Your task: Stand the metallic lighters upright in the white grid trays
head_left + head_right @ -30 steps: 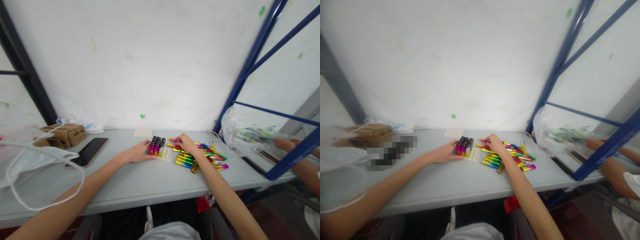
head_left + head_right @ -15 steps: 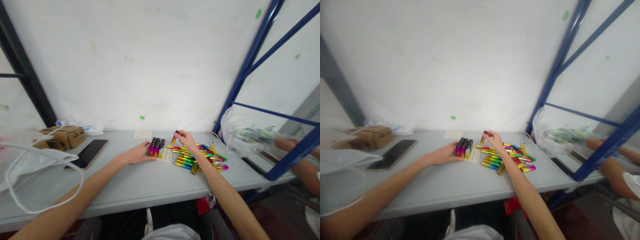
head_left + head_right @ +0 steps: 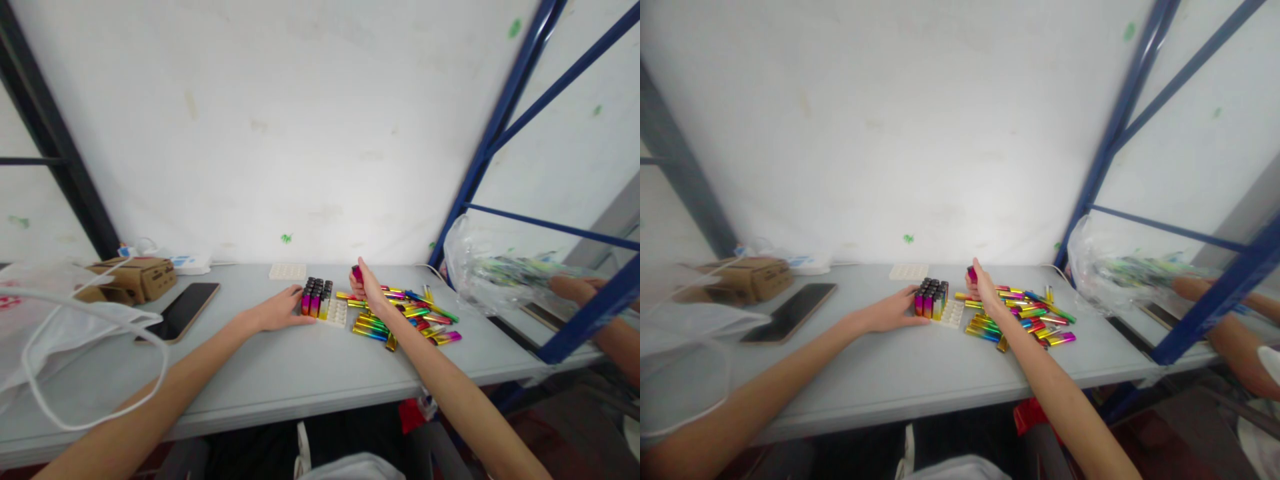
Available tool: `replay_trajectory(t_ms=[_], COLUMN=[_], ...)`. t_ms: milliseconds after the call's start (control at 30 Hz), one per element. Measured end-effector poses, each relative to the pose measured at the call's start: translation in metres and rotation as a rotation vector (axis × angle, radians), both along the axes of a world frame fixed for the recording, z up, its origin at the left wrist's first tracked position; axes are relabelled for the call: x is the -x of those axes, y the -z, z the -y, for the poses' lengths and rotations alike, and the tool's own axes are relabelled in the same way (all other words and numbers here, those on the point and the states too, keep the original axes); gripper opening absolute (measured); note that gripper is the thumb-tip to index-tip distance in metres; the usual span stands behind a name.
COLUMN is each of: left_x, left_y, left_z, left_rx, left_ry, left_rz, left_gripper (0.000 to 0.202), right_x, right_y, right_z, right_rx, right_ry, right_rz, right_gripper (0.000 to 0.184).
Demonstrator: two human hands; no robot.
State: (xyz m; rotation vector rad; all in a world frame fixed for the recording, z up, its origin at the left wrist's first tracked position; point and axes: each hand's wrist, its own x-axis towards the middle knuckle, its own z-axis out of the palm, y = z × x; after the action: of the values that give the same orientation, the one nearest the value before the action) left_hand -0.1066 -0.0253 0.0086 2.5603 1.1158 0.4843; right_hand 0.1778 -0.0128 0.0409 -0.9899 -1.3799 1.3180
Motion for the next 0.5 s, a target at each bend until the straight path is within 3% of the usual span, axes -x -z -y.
replay_trajectory(t_ms=[100,300,500], left_x=[0.0,0.001,0.001], left_y=[0.001,0.002,0.004], left_z=[-0.001,-0.001,-0.002], left_rx=[0.001,-0.015,-0.023], left_ry=[-0.009,-0.004,0.016], left_rz=[-0.009,-0.027,0.019], left_gripper=[0.077,0.077,0.073], right_x=[0.0,0.003,0.004], right_y=[0.001,0.004,0.012], right_z=[-0.001,0.0,-0.002], right_rx=[0.004,-0.042,-0.422], right_ry=[0.069,0.054,0.208], right_rz=[0.033,0.082,0.501], right_gripper=[0.066,0.064,0.051])
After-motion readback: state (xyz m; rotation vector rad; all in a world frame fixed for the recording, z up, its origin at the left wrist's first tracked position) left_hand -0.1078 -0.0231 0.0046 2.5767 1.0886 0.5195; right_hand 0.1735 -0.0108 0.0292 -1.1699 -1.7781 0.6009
